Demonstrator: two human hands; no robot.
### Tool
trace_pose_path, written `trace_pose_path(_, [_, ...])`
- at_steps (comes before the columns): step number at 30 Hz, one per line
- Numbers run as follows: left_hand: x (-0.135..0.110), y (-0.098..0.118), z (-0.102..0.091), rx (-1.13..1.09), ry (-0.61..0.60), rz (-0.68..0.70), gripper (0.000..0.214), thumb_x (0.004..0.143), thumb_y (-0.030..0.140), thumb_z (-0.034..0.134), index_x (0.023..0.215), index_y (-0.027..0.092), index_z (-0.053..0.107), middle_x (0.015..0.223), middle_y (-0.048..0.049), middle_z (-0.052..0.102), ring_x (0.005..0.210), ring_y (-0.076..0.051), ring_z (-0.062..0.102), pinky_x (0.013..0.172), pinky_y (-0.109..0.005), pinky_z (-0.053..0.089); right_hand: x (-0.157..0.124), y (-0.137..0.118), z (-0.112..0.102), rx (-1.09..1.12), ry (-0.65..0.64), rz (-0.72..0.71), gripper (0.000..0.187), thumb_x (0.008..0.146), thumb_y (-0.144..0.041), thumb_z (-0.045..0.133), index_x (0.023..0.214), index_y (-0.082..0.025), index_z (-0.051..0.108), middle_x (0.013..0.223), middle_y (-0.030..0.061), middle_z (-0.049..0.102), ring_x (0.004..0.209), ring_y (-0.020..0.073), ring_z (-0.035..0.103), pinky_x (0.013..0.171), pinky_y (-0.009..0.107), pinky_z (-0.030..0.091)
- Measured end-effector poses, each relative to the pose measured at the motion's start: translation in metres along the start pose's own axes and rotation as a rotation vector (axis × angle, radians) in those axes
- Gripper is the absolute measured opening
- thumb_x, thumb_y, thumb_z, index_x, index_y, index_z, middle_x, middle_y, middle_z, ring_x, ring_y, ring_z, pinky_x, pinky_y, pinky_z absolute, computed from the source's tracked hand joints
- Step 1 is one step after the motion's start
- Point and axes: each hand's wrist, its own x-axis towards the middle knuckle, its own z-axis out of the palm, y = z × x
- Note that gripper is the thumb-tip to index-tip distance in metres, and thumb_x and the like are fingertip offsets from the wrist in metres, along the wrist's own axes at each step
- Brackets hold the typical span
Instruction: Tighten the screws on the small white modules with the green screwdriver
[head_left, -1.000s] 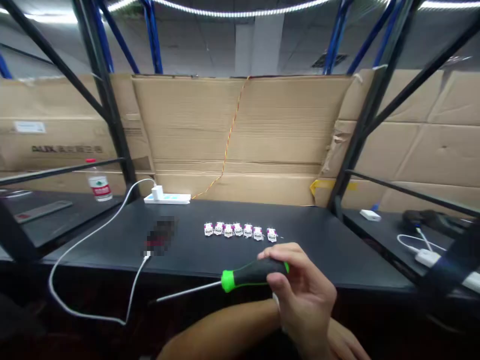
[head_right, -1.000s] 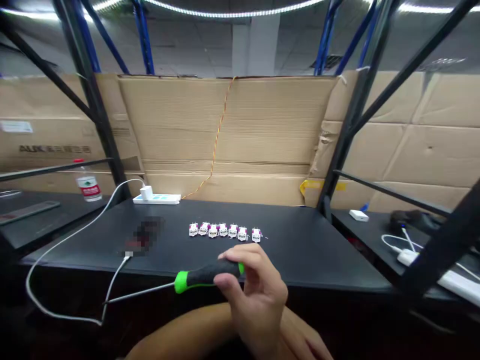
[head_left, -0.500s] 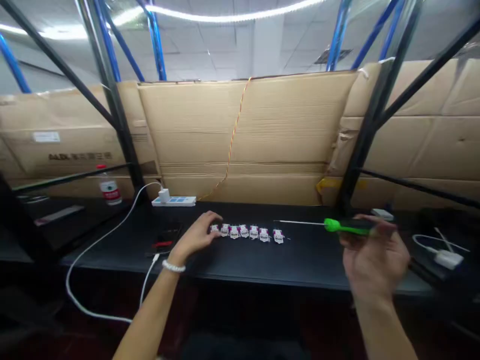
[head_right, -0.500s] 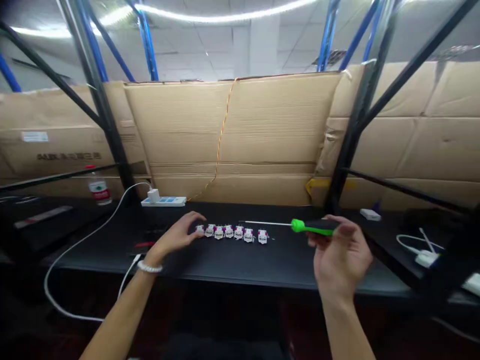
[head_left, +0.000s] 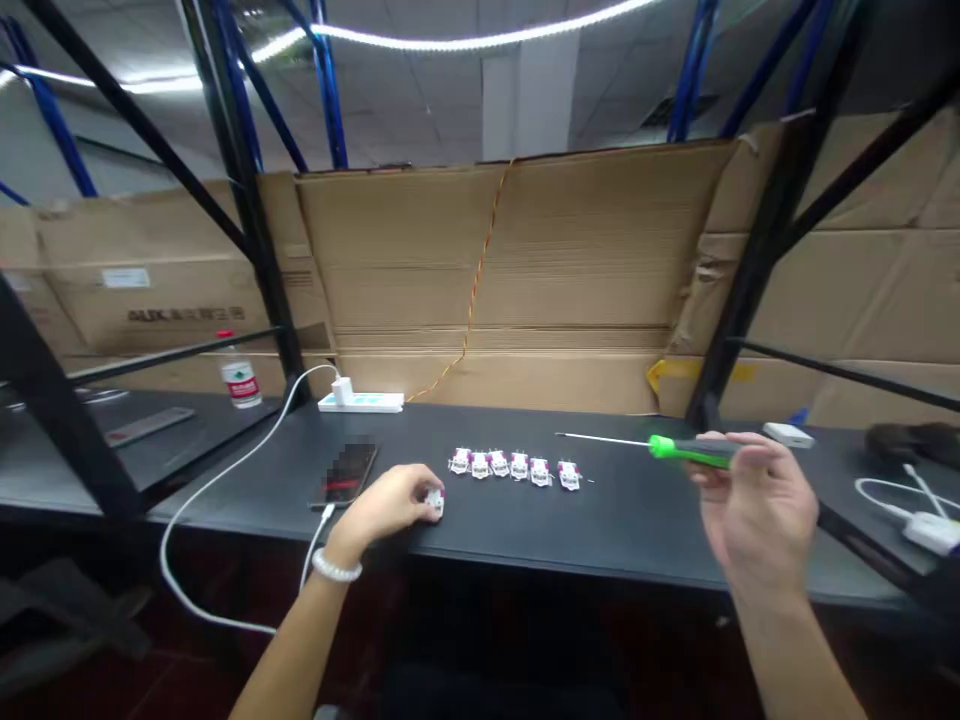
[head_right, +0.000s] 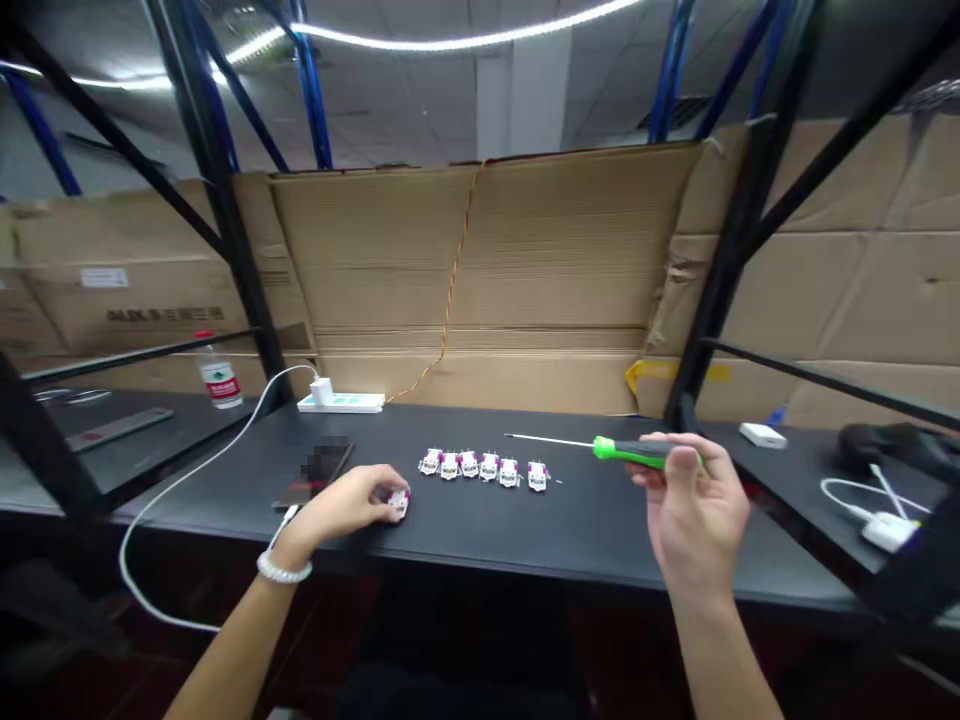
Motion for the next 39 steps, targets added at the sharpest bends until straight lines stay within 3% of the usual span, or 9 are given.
trace_pose_path(4, [0.002,0.039,0.030,0.001,-0.015,0.142,0.031,0.084,0.027,0.080,0.115,0.020,0.077,0.119,-0.0084,0.078,0.105,-0.027,0.073,0.091,-0.031,0.056,-0.002,0.001,0.002,-0.029,-0.042,0.049,0.051,0.060,-0.050,0.103,0.091,-0.021,0.073,0.085,-0.0008,0.080,0.059,0.0108,0.073,0.051,0.018,0.061])
trace_pose_path(7, [0.007,0.065,0.055,-0.017,-0.014,0.236,0.032,0.089,0.026,0.078,0.120,0.020,0.076,0.124,-0.0089,0.076,0.112,-0.027,0.072,0.099,-0.033,0.054,-0.005,0.001,0.004,-0.036,-0.065,0.057,0.049,0.064,-0.050,0.101,0.093,-0.021,0.073,0.086,-0.0013,0.080,0.058,0.0100,0.072,0.052,0.017,0.061])
trace_pose_path(10, [0.010,0.074,0.060,-0.046,-0.046,0.282,0.035,0.090,0.027,0.078,0.125,0.021,0.075,0.126,-0.0091,0.076,0.114,-0.027,0.072,0.104,-0.035,0.053,-0.005,0.000,0.003,-0.043,-0.073,0.048,0.047,0.066,-0.049,0.100,0.093,-0.021,0.073,0.087,-0.0014,0.080,0.058,0.0098,0.072,0.052,0.017,0.061])
trace_pose_path(13, [0.017,0.061,0.040,-0.108,-0.092,0.278,0.031,0.093,0.026,0.073,0.124,0.022,0.075,0.126,-0.0077,0.077,0.114,-0.025,0.072,0.103,-0.034,0.054,-0.002,-0.002,0.000,-0.040,-0.063,0.033,0.046,0.067,-0.048,0.100,0.094,-0.021,0.074,0.088,-0.0006,0.080,0.063,0.0106,0.073,0.052,0.017,0.060])
trace_pose_path(16, [0.038,0.033,0.011,-0.072,0.124,0.147,0.020,0.095,0.022,0.063,0.109,0.019,0.077,0.114,-0.0090,0.080,0.108,-0.026,0.074,0.101,-0.036,0.056,0.001,-0.003,-0.003,-0.029,-0.055,0.021,0.046,0.067,-0.048,0.100,0.094,-0.021,0.074,0.088,0.0002,0.079,0.064,0.0116,0.073,0.051,0.018,0.059])
trace_pose_path(17, [0.047,0.023,0.003,-0.033,0.179,0.073,0.021,0.094,0.018,0.060,0.105,0.018,0.077,0.110,-0.0101,0.080,0.105,-0.027,0.075,0.100,-0.037,0.056,0.001,-0.003,-0.003,-0.025,-0.053,0.015,0.047,0.066,-0.048,0.100,0.093,-0.021,0.073,0.087,0.0004,0.079,0.064,0.0117,0.072,0.050,0.018,0.059])
trace_pose_path(20, [0.074,-0.004,-0.012,0.022,0.130,0.002,0.029,0.078,0.008,0.066,0.103,0.016,0.078,0.113,-0.0130,0.081,0.108,-0.030,0.075,0.101,-0.040,0.056,0.001,-0.003,-0.003,-0.030,-0.044,0.012,0.048,0.066,-0.048,0.100,0.093,-0.020,0.073,0.088,0.0010,0.078,0.062,0.0116,0.071,0.049,0.019,0.059])
trace_pose_path(28, [0.106,-0.028,-0.003,-0.042,-0.084,0.078,0.018,0.064,0.011,0.074,0.081,0.016,0.073,0.092,-0.0066,0.082,0.093,-0.025,0.077,0.085,-0.031,0.058,-0.001,-0.002,-0.002,-0.053,-0.062,0.020,0.047,0.068,-0.049,0.099,0.094,-0.020,0.073,0.090,0.0001,0.078,0.065,0.0112,0.071,0.052,0.019,0.059])
trace_pose_path(39, [0.106,-0.026,-0.002,0.013,-0.096,0.086,0.013,0.068,0.016,0.075,0.080,0.016,0.077,0.083,-0.0054,0.079,0.084,-0.023,0.074,0.077,-0.029,0.053,0.001,-0.002,-0.002,-0.068,-0.048,0.010,0.051,0.065,-0.052,0.100,0.093,-0.019,0.072,0.087,0.0005,0.078,0.061,0.0111,0.070,0.049,0.019,0.057])
